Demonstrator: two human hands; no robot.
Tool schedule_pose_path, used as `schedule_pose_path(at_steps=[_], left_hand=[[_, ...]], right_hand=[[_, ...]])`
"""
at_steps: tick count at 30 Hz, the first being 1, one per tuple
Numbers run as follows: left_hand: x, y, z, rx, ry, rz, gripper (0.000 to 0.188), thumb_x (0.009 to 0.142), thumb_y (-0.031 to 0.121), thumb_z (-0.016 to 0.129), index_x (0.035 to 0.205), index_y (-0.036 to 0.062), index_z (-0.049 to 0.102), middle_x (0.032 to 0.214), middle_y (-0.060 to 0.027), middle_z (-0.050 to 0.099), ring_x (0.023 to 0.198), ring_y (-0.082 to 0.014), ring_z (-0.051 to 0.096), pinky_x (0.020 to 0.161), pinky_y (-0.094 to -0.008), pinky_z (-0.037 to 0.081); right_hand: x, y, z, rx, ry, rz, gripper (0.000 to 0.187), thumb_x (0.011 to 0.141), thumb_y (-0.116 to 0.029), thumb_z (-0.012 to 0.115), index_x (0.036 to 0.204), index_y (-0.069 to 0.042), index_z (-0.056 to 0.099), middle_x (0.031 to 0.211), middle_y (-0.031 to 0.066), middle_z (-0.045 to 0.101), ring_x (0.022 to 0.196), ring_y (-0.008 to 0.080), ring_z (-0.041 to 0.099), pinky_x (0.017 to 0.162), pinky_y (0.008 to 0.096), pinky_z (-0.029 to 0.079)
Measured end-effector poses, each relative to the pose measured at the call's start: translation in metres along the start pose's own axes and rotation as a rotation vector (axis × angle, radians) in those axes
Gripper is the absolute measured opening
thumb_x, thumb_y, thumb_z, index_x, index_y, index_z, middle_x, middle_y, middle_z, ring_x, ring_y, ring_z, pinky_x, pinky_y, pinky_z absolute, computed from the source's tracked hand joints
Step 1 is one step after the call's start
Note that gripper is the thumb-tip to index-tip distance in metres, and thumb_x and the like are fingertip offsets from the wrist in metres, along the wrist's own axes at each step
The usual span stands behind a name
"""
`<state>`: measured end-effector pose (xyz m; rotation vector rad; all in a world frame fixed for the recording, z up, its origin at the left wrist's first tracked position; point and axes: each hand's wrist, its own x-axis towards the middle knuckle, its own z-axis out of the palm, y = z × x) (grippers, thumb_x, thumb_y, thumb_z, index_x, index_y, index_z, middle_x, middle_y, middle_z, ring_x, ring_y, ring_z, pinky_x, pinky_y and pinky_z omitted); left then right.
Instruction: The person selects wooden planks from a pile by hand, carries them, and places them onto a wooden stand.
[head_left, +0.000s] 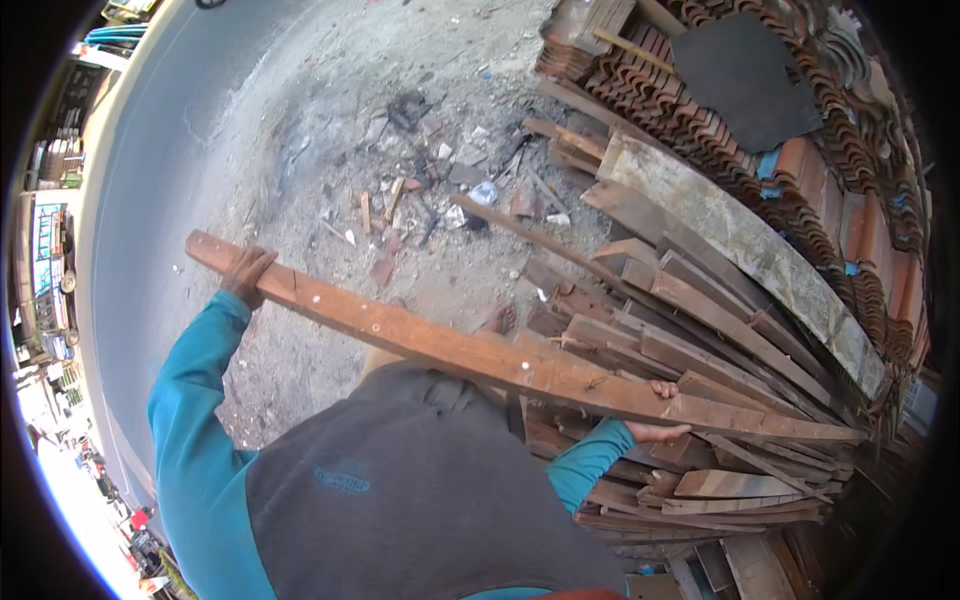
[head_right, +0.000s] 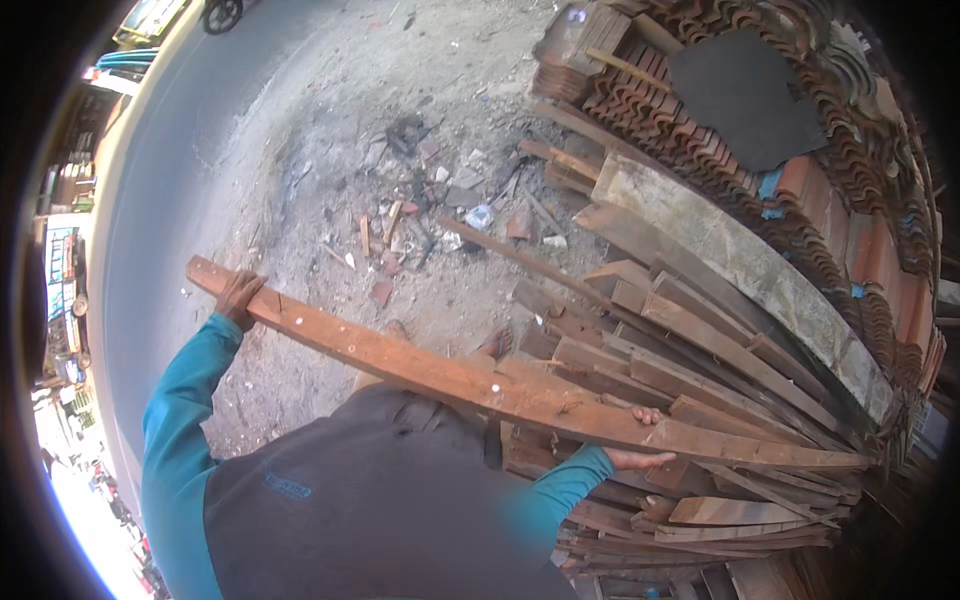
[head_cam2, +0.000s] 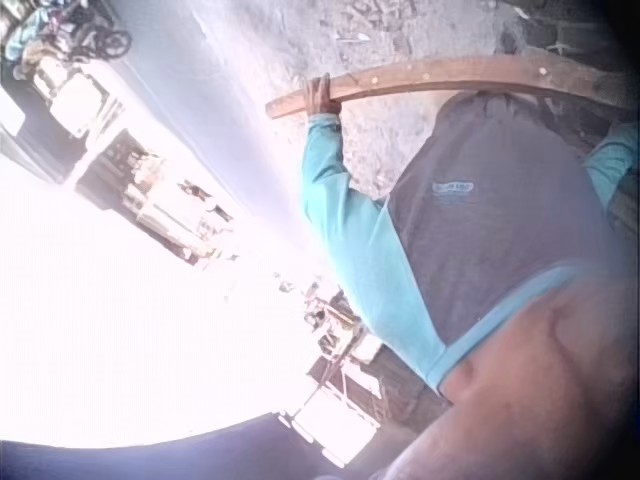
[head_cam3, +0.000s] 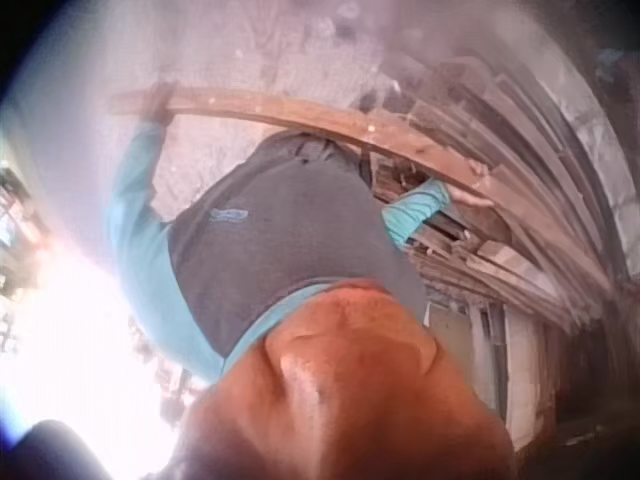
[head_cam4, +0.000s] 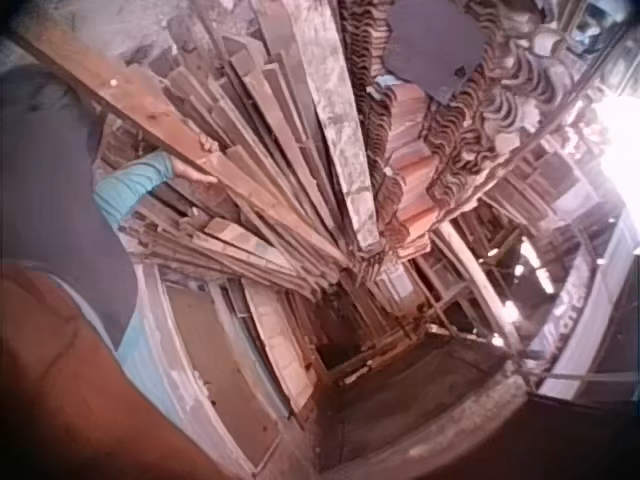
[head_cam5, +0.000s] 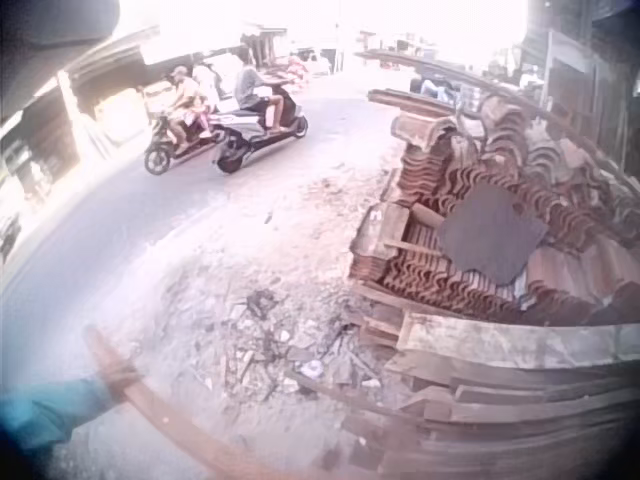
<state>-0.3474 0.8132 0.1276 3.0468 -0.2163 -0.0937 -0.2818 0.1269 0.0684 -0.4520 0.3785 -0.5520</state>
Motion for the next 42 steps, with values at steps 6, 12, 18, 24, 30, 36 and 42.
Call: schedule_pose_path(at_steps=[6,12,18,24,30,36,42], left_hand=[[-0.012,-0.031,0.049,-0.046,0.113,0.031,0.043,0.059,0.003,0.065,0.102,0.0064,0.060,0.095,-0.0153,0.055,0.092,-0.0352,0.054,0.084,-0.0433,0.044],[0.013,-0.075,0.038,-0.084,0.230,0.048,0.048,0.058,0.001,0.065,0.105,0.0056,0.057,0.098,-0.0170,0.055,0.093,-0.0375,0.053,0.085,-0.0452,0.044],[0.041,-0.163,0.069,-0.168,0.384,0.061,0.053,0.059,0.000,0.064,0.111,0.0053,0.053,0.101,-0.0181,0.054,0.096,-0.0400,0.052,0.088,-0.0464,0.043],[0.069,-0.241,0.076,-0.143,0.590,-0.054,0.052,0.065,0.002,0.065,0.116,0.0038,0.054,0.115,-0.0193,0.055,0.110,-0.0384,0.051,0.096,-0.0444,0.041],[0.089,-0.331,0.075,-0.222,0.719,-0.200,0.056,0.067,0.004,0.067,0.121,0.0054,0.052,0.123,-0.0189,0.053,0.118,-0.0380,0.048,0.101,-0.0442,0.038],[0.136,-0.411,0.082,-0.350,0.738,-0.282,0.057,0.068,0.005,0.067,0.123,0.0071,0.050,0.126,-0.0190,0.052,0.120,-0.0378,0.046,0.103,-0.0431,0.038],[0.208,-0.520,0.140,-0.802,0.797,-0.355,0.053,0.071,0.005,0.064,0.123,0.0072,0.050,0.126,-0.0188,0.052,0.122,-0.0370,0.045,0.105,-0.0423,0.036]], right_hand=[[-0.015,0.019,0.027,-0.116,0.243,-0.108,0.069,0.083,-0.067,0.047,0.096,0.000,0.046,0.080,0.0094,0.052,0.063,0.0168,0.051,0.056,0.0298,0.045],[-0.039,0.023,0.066,0.032,0.086,-0.100,0.070,0.081,-0.067,0.050,0.098,0.001,0.045,0.083,0.0092,0.049,0.069,0.0180,0.049,0.060,0.0295,0.045],[-0.077,0.069,0.168,0.075,-0.086,-0.156,0.067,0.084,-0.064,0.049,0.098,0.002,0.046,0.083,0.0093,0.049,0.068,0.0174,0.050,0.061,0.0301,0.047],[-0.138,0.125,0.270,0.130,-0.347,-0.260,0.064,0.088,-0.061,0.046,0.102,0.001,0.044,0.084,0.0099,0.048,0.069,0.0176,0.051,0.062,0.0299,0.046],[-0.202,0.181,0.377,0.171,-0.705,-0.278,0.063,0.089,-0.058,0.047,0.105,0.002,0.039,0.089,0.0110,0.043,0.077,0.0187,0.049,0.070,0.0323,0.044],[-0.238,0.259,0.458,0.189,-0.860,-0.245,0.065,0.088,-0.059,0.048,0.107,0.001,0.037,0.088,0.0102,0.040,0.078,0.0191,0.048,0.073,0.0336,0.044],[-0.231,0.351,0.532,0.207,-0.960,-0.293,0.064,0.089,-0.055,0.049,0.113,0.002,0.032,0.094,0.0107,0.037,0.085,0.0191,0.046,0.076,0.0349,0.043]])
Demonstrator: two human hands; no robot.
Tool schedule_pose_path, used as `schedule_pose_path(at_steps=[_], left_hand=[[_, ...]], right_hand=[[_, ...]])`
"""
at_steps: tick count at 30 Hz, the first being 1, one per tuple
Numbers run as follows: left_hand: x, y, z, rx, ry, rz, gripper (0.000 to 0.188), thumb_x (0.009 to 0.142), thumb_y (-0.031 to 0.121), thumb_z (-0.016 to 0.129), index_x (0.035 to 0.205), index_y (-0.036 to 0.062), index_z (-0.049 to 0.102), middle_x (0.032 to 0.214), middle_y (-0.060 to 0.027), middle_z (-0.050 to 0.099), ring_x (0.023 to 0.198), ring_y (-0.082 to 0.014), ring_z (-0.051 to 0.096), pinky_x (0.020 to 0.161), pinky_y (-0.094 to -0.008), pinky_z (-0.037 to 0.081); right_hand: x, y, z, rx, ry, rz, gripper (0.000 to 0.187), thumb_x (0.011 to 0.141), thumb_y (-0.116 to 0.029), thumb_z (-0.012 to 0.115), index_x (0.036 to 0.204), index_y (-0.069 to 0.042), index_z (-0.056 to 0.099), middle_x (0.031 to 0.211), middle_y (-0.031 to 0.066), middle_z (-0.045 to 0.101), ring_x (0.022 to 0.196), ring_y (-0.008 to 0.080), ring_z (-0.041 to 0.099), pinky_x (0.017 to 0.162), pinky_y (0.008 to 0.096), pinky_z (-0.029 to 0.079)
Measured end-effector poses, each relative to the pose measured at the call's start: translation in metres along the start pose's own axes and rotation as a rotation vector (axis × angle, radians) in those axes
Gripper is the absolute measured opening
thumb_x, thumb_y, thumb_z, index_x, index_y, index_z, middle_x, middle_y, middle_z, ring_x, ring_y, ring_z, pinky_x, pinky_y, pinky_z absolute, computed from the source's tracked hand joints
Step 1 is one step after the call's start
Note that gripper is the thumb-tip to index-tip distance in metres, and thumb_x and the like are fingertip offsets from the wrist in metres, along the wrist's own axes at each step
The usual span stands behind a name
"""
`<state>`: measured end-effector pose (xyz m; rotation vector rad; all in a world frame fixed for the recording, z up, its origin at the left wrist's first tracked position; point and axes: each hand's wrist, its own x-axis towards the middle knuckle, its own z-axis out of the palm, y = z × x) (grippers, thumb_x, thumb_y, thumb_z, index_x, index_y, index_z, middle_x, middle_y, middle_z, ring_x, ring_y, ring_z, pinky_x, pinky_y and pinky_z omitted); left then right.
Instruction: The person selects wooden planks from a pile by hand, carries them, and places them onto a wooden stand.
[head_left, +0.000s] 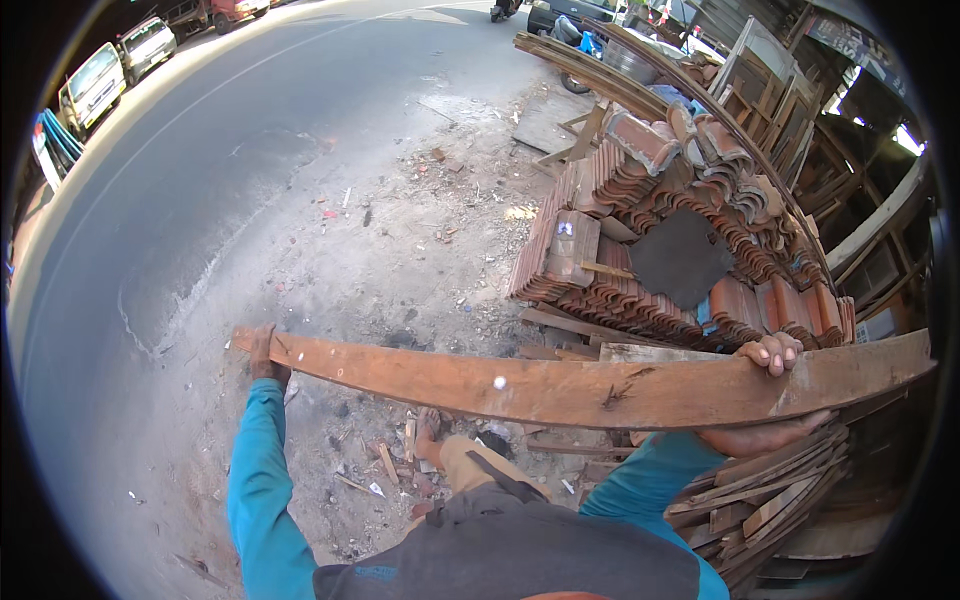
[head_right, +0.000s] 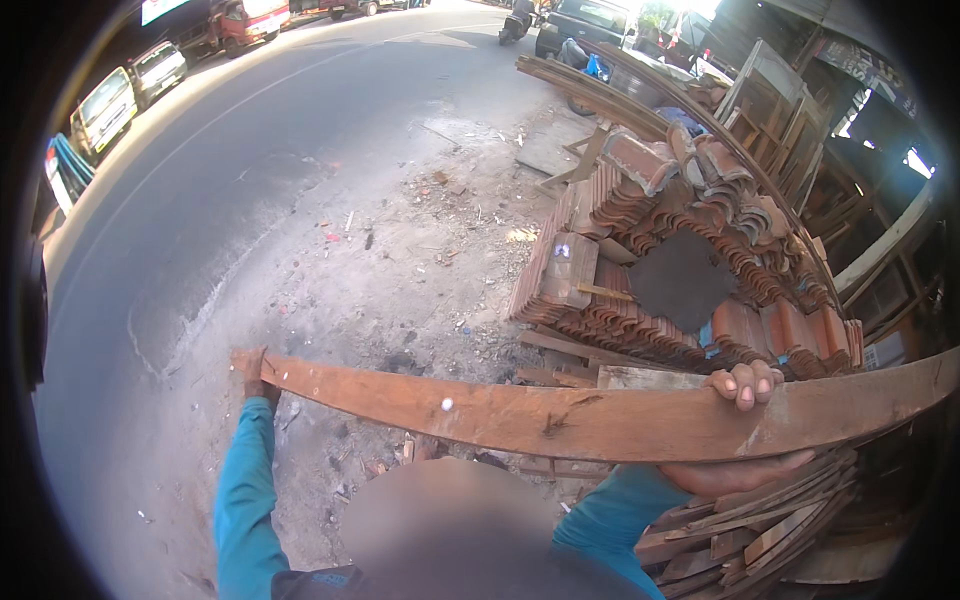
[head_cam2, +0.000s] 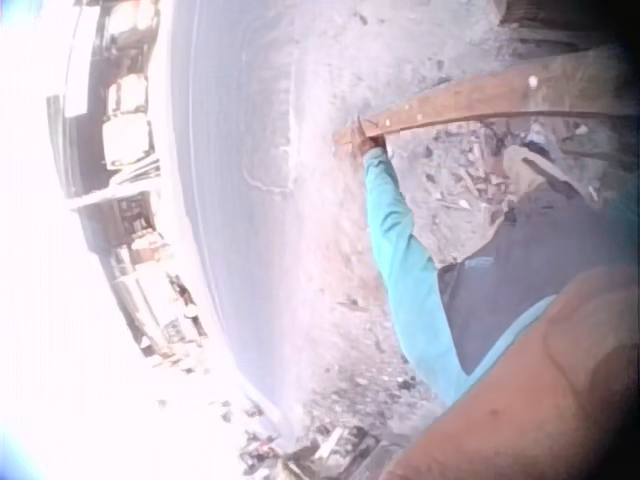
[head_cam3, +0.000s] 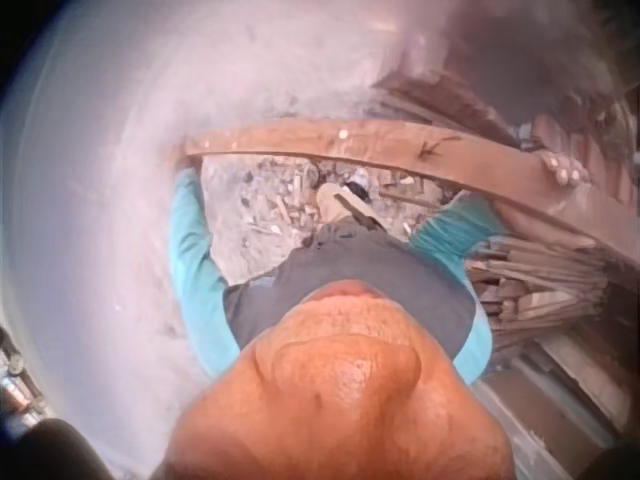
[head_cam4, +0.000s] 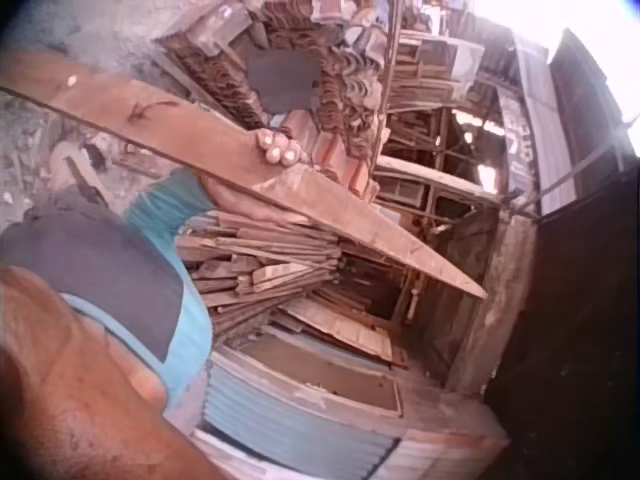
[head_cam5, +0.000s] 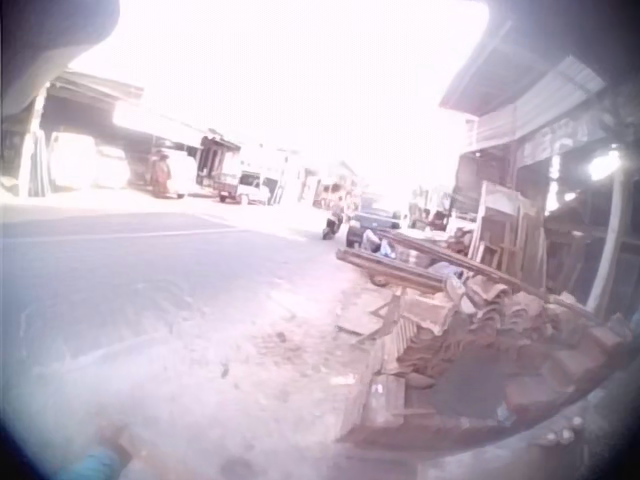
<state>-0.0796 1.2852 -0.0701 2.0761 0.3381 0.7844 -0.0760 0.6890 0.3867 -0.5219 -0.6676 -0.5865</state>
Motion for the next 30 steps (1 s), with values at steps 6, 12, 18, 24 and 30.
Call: schedule_pose_path(at_steps=[6,12,18,24,30], left_hand=[[0.119,-0.004,0.037,0.365,0.071,0.255,0.047,0.074,0.015,0.065,0.119,0.0076,0.053,0.124,-0.0114,0.054,0.118,-0.0291,0.049,0.098,-0.0402,0.041],[0.226,0.033,0.060,-1.127,0.254,-0.753,0.036,0.080,0.028,0.065,0.109,0.0094,0.054,0.103,-0.0062,0.054,0.099,-0.0212,0.055,0.085,-0.0406,0.050],[0.326,-0.007,0.086,-1.155,0.373,-0.749,0.040,0.079,0.030,0.066,0.111,0.0108,0.052,0.103,-0.0063,0.053,0.096,-0.0210,0.055,0.081,-0.0390,0.050],[0.455,-0.081,0.135,-1.148,0.293,-0.791,0.039,0.079,0.035,0.066,0.110,0.0139,0.054,0.102,-0.0058,0.054,0.095,-0.0221,0.056,0.080,-0.0409,0.049],[0.548,-0.152,0.205,-1.055,0.137,-0.907,0.037,0.081,0.034,0.065,0.109,0.0131,0.054,0.102,-0.0063,0.055,0.094,-0.0233,0.056,0.083,-0.0418,0.049]], right_hand=[[0.060,0.106,0.015,0.057,-0.196,-0.069,0.068,0.089,-0.053,0.050,0.116,0.007,0.031,0.096,0.0120,0.036,0.088,0.0205,0.044,0.080,0.0359,0.041],[0.122,0.224,0.032,0.048,-0.131,0.028,0.076,0.089,-0.056,0.046,0.122,0.011,0.030,0.095,0.0145,0.040,0.087,0.0229,0.048,0.079,0.0384,0.044],[0.160,0.359,0.043,0.078,-0.238,-0.007,0.079,0.090,-0.058,0.042,0.123,0.013,0.032,0.097,0.0158,0.043,0.087,0.0243,0.051,0.081,0.0391,0.046],[0.226,0.512,0.014,0.013,-0.270,0.078,0.073,0.088,-0.055,0.045,0.122,0.008,0.032,0.097,0.0133,0.040,0.088,0.0210,0.050,0.079,0.0354,0.046],[0.276,0.632,-0.001,-0.123,0.014,0.103,0.085,0.086,-0.071,0.032,0.119,0.006,0.044,0.093,0.0172,0.052,0.078,0.0268,0.056,0.073,0.0425,0.047]])
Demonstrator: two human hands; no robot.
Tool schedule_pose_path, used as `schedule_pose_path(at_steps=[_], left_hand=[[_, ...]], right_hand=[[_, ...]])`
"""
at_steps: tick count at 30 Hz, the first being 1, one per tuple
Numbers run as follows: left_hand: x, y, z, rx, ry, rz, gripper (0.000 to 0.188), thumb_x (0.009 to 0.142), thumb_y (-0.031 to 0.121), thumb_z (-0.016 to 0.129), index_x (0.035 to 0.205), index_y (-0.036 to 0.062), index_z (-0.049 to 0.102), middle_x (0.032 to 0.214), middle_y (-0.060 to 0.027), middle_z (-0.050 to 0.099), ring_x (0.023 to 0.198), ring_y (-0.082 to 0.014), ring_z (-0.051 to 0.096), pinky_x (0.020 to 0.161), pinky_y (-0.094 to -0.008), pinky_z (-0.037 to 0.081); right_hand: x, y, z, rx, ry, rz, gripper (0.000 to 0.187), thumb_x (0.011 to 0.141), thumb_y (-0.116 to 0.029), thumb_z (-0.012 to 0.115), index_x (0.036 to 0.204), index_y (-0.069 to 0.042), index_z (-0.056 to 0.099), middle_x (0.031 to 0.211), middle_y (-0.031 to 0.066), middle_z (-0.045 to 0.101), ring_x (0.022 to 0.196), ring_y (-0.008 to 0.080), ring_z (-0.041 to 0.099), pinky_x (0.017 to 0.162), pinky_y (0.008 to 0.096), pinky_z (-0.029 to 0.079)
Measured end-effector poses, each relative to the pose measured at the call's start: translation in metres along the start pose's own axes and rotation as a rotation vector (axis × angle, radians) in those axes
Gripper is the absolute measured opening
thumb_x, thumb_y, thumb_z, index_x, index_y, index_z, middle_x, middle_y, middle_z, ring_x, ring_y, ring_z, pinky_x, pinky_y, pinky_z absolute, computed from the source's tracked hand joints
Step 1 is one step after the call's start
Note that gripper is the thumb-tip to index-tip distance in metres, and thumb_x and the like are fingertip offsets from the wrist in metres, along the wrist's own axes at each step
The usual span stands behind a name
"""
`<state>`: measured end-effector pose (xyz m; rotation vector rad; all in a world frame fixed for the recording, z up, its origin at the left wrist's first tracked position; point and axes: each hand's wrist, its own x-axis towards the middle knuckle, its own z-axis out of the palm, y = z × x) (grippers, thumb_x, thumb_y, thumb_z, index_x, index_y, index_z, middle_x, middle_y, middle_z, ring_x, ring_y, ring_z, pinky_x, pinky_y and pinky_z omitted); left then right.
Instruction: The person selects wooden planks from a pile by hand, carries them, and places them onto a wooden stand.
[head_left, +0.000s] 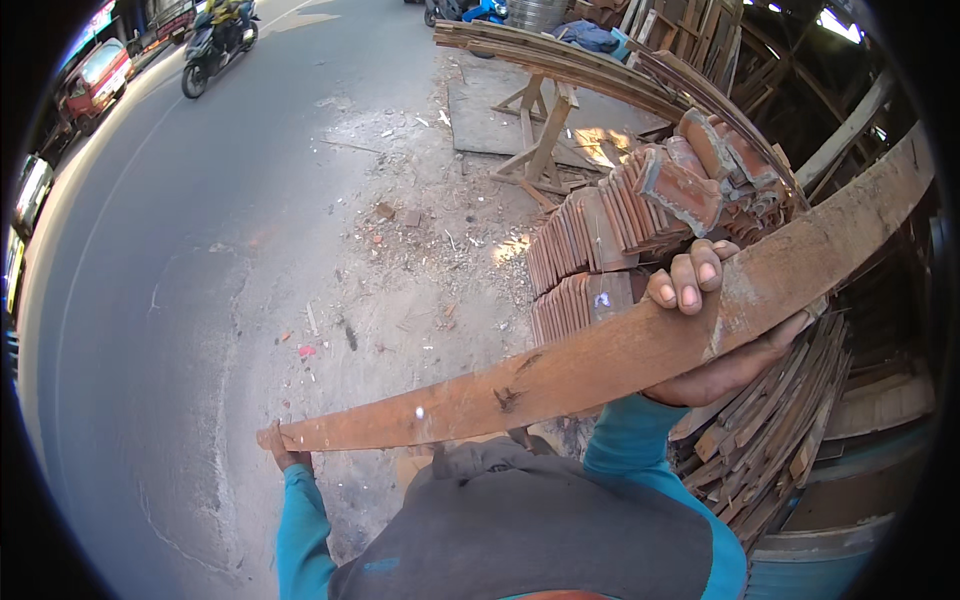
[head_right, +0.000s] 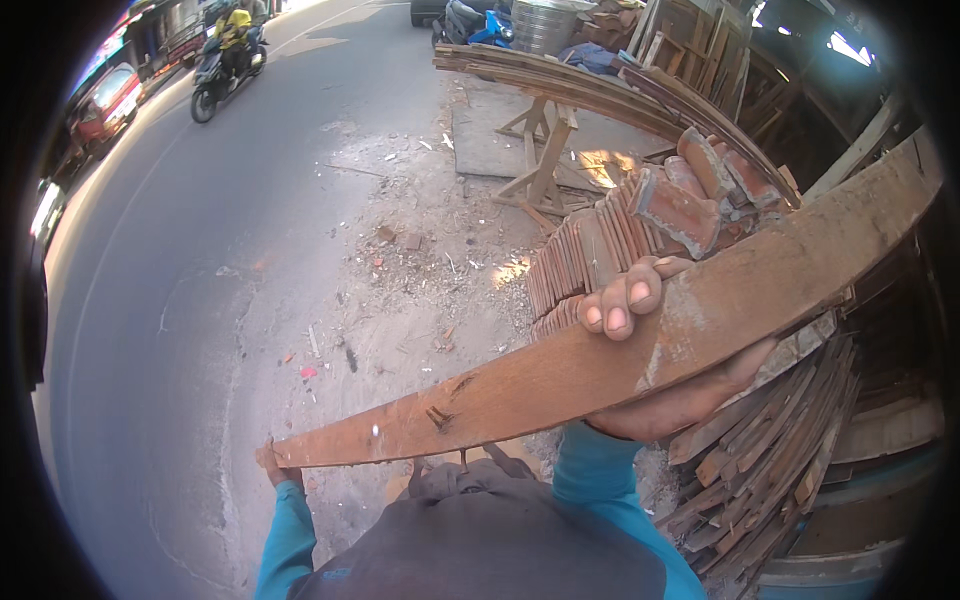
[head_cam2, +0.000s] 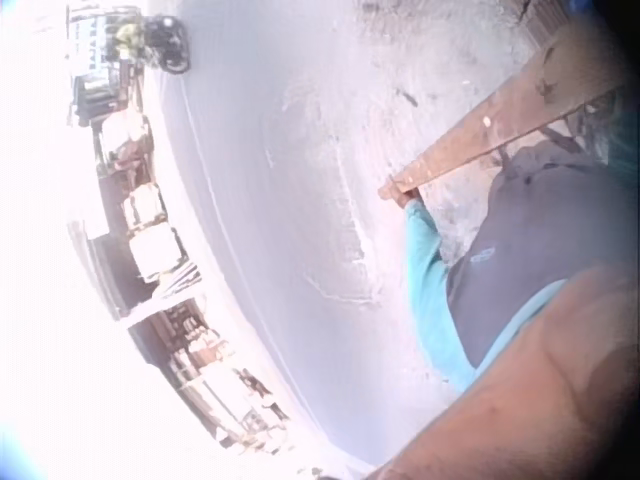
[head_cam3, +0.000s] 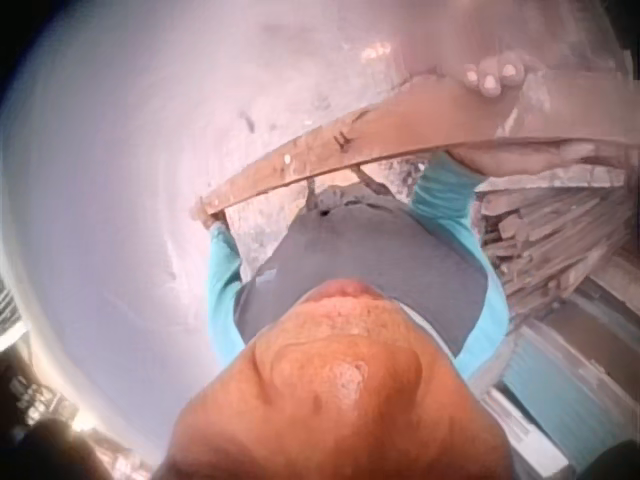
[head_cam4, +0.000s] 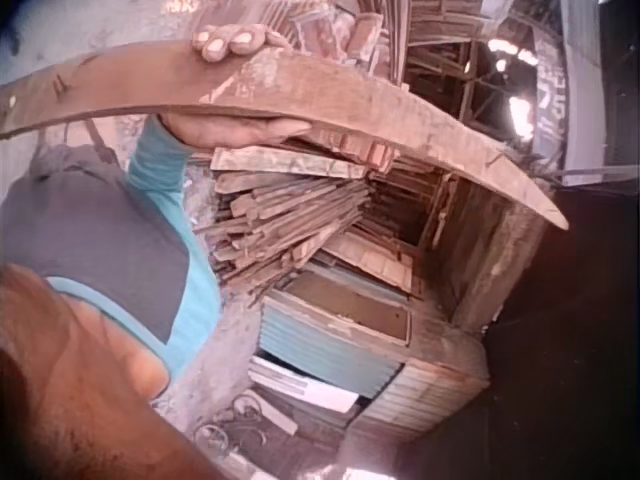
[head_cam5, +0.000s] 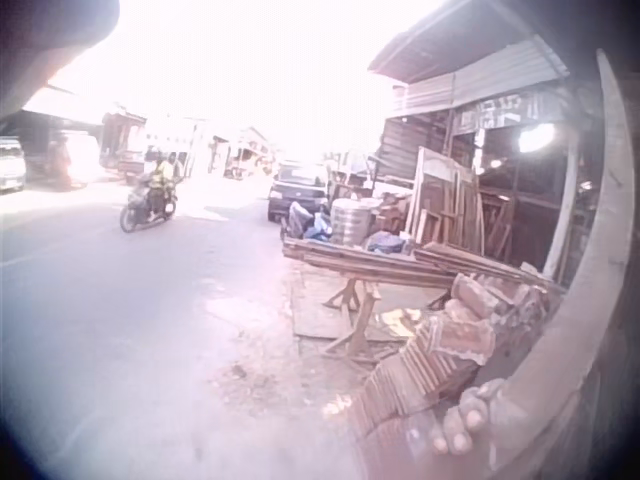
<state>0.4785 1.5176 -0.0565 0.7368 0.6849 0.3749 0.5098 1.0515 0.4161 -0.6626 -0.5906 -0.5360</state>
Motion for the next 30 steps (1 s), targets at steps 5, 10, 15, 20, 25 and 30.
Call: schedule_pose_path(at_steps=[5,10,15,20,25,30], left_hand=[[0.085,-0.002,0.096,0.021,-0.005,-0.081,0.025,0.086,0.028,0.061,0.101,0.0129,0.047,0.100,-0.0021,0.050,0.098,-0.0201,0.054,0.089,-0.0404,0.047],[0.211,-0.029,0.109,-0.005,0.003,-0.079,0.040,0.089,0.035,0.055,0.118,0.0078,0.050,0.113,-0.0080,0.056,0.101,-0.0239,0.056,0.088,-0.0412,0.048],[0.308,-0.018,0.170,-0.011,0.017,0.034,0.042,0.089,0.037,0.056,0.117,0.0068,0.050,0.112,-0.0105,0.057,0.103,-0.0264,0.057,0.090,-0.0440,0.048],[0.384,-0.003,0.245,0.005,-0.028,0.087,0.046,0.088,0.035,0.056,0.121,0.0037,0.049,0.116,-0.0151,0.056,0.106,-0.0300,0.056,0.093,-0.0454,0.046],[0.466,0.019,0.362,0.100,0.103,0.255,0.039,0.080,0.031,0.066,0.106,0.0029,0.057,0.103,-0.0162,0.061,0.097,-0.0331,0.058,0.087,-0.0449,0.046],[0.530,-0.002,0.531,0.377,0.034,0.350,0.040,0.080,0.031,0.066,0.106,0.0026,0.056,0.103,-0.0162,0.060,0.097,-0.0332,0.058,0.087,-0.0454,0.046]], right_hand=[[0.076,0.103,-0.042,-0.016,0.089,0.047,0.084,0.084,-0.073,0.033,0.116,0.004,0.047,0.092,0.0180,0.053,0.076,0.0278,0.056,0.073,0.0429,0.045],[0.160,0.205,-0.078,0.008,0.091,0.040,0.078,0.088,-0.068,0.033,0.113,0.005,0.044,0.090,0.0163,0.050,0.073,0.0232,0.052,0.067,0.0389,0.045],[0.248,0.291,-0.126,0.084,0.111,0.099,0.082,0.085,-0.073,0.032,0.111,0.003,0.049,0.087,0.0159,0.054,0.073,0.0252,0.054,0.069,0.0397,0.045],[0.344,0.358,-0.169,0.109,0.232,0.129,0.081,0.085,-0.073,0.031,0.107,0.003,0.051,0.085,0.0137,0.054,0.072,0.0231,0.053,0.069,0.0373,0.045],[0.432,0.469,-0.216,0.159,0.231,0.160,0.075,0.084,-0.072,0.036,0.101,-0.001,0.052,0.085,0.0127,0.057,0.073,0.0222,0.054,0.071,0.0371,0.046],[0.509,0.536,-0.272,0.172,0.309,0.110,0.072,0.086,-0.070,0.035,0.099,-0.001,0.053,0.084,0.0126,0.059,0.072,0.0233,0.056,0.071,0.0372,0.047]])
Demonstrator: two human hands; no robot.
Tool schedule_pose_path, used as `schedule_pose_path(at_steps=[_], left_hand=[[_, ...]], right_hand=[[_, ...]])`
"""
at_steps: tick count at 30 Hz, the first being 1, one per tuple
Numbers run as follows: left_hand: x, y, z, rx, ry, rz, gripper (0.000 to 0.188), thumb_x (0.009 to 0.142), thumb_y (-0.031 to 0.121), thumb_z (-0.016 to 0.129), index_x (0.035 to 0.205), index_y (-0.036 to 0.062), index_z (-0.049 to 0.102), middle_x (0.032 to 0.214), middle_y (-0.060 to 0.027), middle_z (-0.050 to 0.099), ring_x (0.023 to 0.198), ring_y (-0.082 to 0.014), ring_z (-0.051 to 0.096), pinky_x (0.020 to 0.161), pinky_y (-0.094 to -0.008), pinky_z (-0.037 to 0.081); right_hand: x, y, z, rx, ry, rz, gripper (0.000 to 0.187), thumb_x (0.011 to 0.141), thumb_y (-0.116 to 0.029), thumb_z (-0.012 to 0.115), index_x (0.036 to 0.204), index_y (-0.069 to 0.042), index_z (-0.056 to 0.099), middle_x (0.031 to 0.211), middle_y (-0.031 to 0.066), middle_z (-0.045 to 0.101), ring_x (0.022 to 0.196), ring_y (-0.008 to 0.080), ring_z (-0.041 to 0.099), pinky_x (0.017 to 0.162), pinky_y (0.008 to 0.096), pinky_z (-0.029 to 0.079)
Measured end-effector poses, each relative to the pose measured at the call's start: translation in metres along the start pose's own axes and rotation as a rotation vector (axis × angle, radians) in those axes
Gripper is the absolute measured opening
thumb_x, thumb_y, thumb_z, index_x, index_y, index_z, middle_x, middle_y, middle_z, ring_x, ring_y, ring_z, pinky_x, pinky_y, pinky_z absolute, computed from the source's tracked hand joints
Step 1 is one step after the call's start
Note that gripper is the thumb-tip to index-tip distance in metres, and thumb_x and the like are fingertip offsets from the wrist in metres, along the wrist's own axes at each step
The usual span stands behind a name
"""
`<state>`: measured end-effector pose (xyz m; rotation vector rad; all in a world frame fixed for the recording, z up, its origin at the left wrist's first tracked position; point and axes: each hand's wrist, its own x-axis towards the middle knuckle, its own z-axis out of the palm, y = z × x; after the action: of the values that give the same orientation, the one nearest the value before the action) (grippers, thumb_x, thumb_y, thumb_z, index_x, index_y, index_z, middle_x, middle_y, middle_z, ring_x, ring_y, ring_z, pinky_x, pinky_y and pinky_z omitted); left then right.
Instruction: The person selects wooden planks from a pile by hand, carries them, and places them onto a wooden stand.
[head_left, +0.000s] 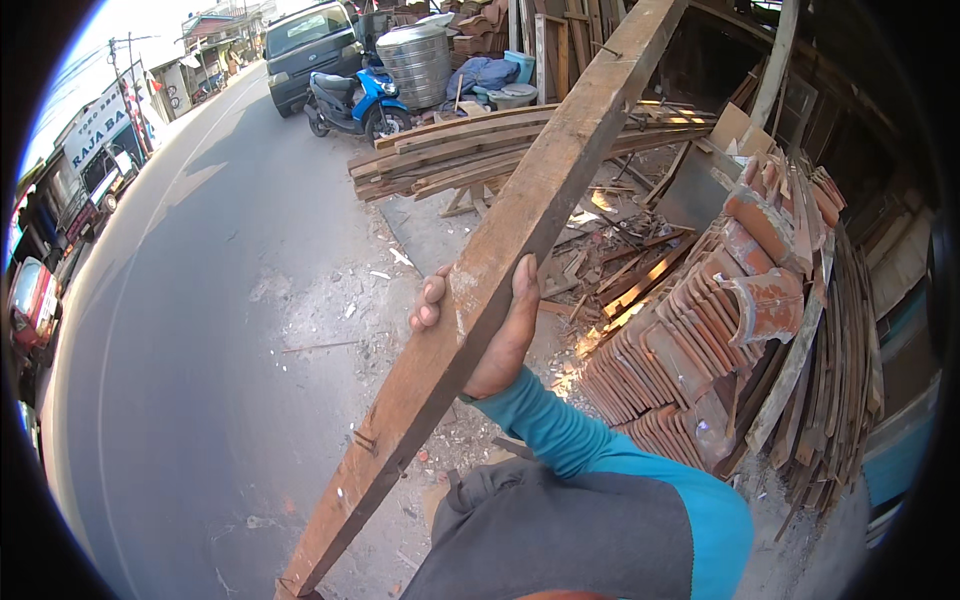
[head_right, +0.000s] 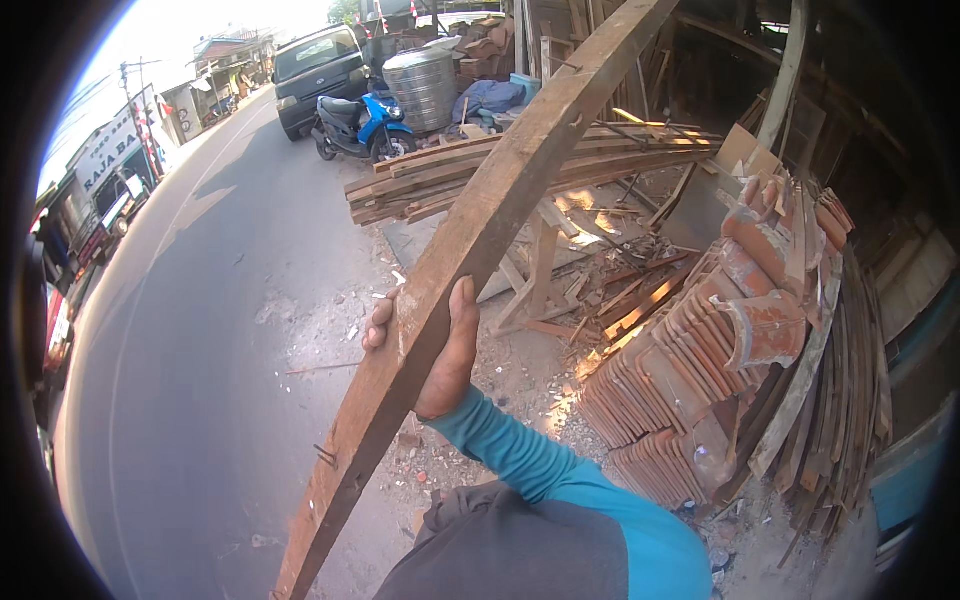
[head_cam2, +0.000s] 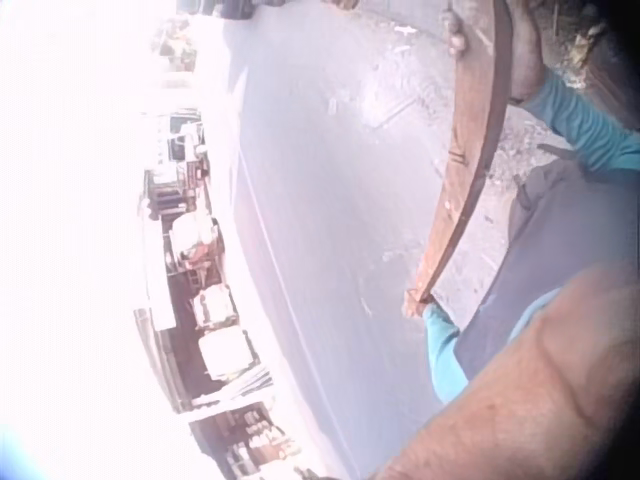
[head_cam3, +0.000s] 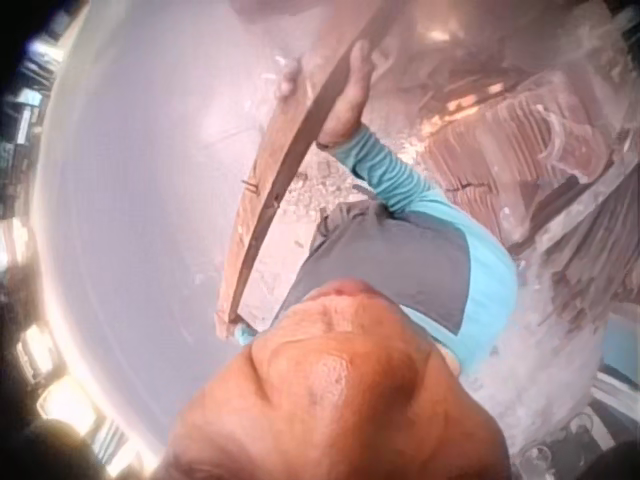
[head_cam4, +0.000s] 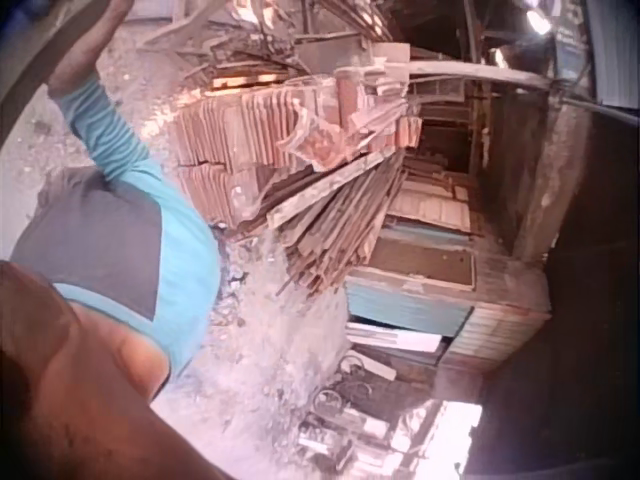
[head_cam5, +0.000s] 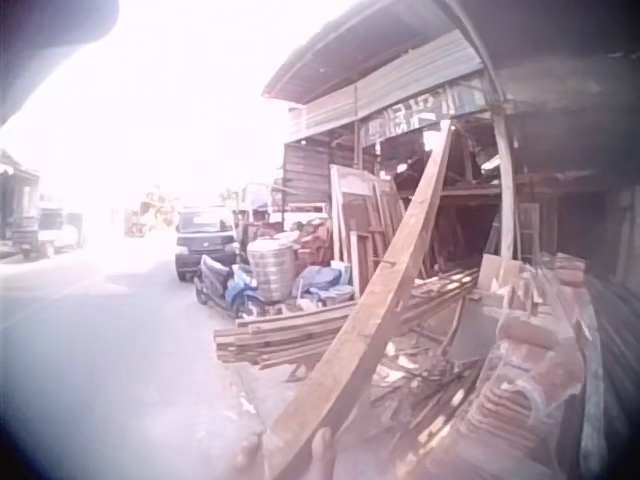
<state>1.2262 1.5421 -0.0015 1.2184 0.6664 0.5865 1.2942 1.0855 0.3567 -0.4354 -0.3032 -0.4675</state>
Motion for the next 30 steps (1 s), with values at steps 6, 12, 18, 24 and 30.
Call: schedule_pose_path(at_steps=[6,12,18,24,30], left_hand=[[0.027,0.002,0.175,0.229,-0.164,0.142,0.041,0.079,0.031,0.067,0.107,0.0023,0.056,0.104,-0.0163,0.060,0.097,-0.0333,0.057,0.086,-0.0459,0.047],[0.042,-0.005,0.340,0.422,-0.235,0.358,0.043,0.078,0.030,0.067,0.108,0.0020,0.055,0.104,-0.0163,0.059,0.097,-0.0334,0.057,0.086,-0.0465,0.047],[0.081,0.036,0.456,0.618,-0.118,0.616,0.044,0.078,0.030,0.067,0.109,0.0017,0.054,0.104,-0.0163,0.059,0.097,-0.0336,0.057,0.086,-0.0470,0.047],[0.129,0.110,0.513,0.732,0.015,0.803,0.046,0.077,0.030,0.067,0.110,0.0014,0.054,0.105,-0.0163,0.058,0.097,-0.0337,0.056,0.086,-0.0476,0.047],[0.170,0.157,0.537,0.791,0.094,0.899,0.047,0.076,0.030,0.067,0.111,0.0010,0.053,0.105,-0.0164,0.058,0.097,-0.0338,0.056,0.085,-0.0482,0.047]], right_hand=[[0.101,0.027,-0.058,-0.027,0.182,0.014,0.072,0.084,-0.071,0.036,0.096,-0.002,0.052,0.082,0.0120,0.058,0.072,0.0235,0.056,0.070,0.0376,0.047],[0.221,0.018,-0.149,0.014,0.328,-0.012,0.064,0.085,-0.069,0.040,0.090,-0.005,0.049,0.077,0.0095,0.055,0.069,0.0216,0.056,0.067,0.0349,0.048],[0.353,-0.017,-0.237,-0.015,0.472,0.005,0.068,0.081,-0.072,0.044,0.089,-0.005,0.048,0.076,0.0092,0.054,0.068,0.0218,0.055,0.066,0.0353,0.047],[0.451,-0.037,-0.276,0.036,0.546,-0.002,0.067,0.081,-0.072,0.045,0.088,-0.006,0.049,0.074,0.0086,0.054,0.068,0.0214,0.056,0.066,0.0363,0.048],[0.547,-0.046,-0.317,0.045,0.571,-0.030,0.066,0.081,-0.072,0.044,0.087,-0.006,0.049,0.074,0.0089,0.054,0.067,0.0214,0.055,0.065,0.0361,0.048]])
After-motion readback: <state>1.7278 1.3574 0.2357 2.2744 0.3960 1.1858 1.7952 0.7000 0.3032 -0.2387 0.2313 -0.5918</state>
